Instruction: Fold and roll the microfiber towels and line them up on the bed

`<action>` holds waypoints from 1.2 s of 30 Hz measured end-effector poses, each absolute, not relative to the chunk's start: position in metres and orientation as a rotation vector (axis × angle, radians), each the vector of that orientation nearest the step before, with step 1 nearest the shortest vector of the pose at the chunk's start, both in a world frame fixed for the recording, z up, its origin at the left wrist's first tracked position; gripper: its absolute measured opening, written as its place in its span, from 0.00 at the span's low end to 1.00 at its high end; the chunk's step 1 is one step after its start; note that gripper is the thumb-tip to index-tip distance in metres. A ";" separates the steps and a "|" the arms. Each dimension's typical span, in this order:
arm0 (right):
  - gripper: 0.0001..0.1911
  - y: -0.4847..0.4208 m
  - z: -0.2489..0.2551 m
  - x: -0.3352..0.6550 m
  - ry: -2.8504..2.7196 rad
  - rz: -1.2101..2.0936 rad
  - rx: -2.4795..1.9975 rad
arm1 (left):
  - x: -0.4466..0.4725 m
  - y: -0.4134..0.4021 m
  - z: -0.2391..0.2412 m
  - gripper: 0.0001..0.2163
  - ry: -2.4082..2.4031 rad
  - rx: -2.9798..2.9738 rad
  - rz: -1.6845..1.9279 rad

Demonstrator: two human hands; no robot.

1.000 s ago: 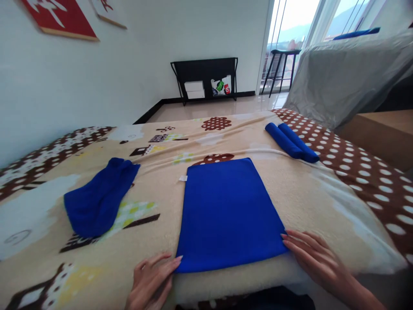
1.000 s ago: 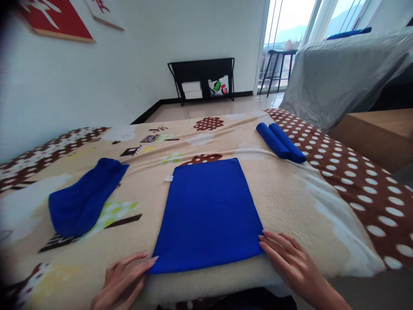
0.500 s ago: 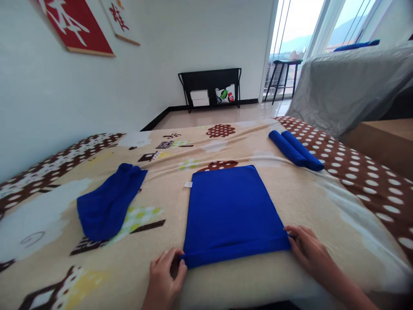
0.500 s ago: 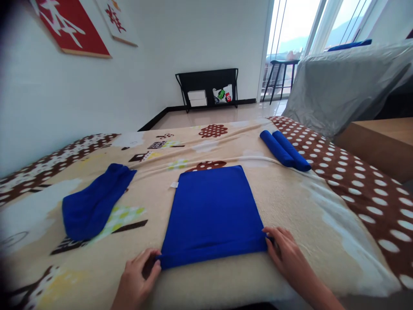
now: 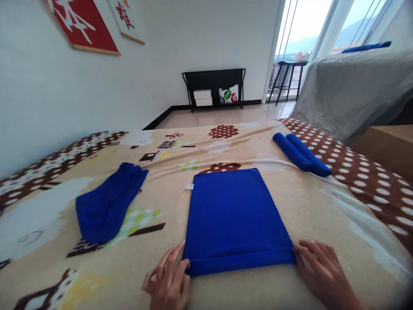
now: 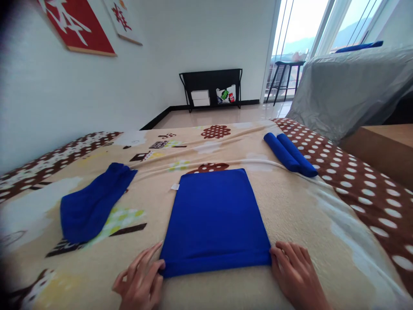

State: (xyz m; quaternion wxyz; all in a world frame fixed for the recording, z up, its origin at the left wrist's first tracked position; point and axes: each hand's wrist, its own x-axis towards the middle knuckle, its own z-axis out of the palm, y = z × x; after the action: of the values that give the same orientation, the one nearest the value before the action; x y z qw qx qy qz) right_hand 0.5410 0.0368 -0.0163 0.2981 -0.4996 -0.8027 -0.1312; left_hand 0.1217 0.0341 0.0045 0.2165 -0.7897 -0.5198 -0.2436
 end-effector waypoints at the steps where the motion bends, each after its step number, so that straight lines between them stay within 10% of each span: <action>1: 0.09 0.037 -0.014 0.542 -2.134 -0.329 -1.327 | 0.124 0.034 0.007 0.09 -1.466 -2.184 -0.663; 11: 0.18 0.043 -0.002 0.508 -2.103 -0.452 -1.530 | 0.182 0.036 0.011 0.05 -1.471 -1.992 -0.702; 18: 0.10 0.043 0.002 0.504 -2.092 -0.442 -1.462 | 0.226 0.041 0.012 0.21 -0.930 -2.500 -0.772; 28: 0.41 0.042 0.015 0.410 -2.495 -0.304 -0.875 | 0.211 0.043 0.001 0.17 -0.857 -2.545 -0.659; 36: 0.40 0.024 0.013 0.523 -2.537 -0.158 -1.222 | 0.119 0.031 0.006 0.27 -1.164 -2.408 -0.393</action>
State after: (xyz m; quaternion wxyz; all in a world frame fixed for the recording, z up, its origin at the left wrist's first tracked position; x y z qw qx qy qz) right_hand 0.5233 0.0242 0.0129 0.1600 -0.4276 -0.8880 -0.0554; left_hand 0.1186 0.0309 0.0063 0.2175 -0.8695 -0.4202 -0.1417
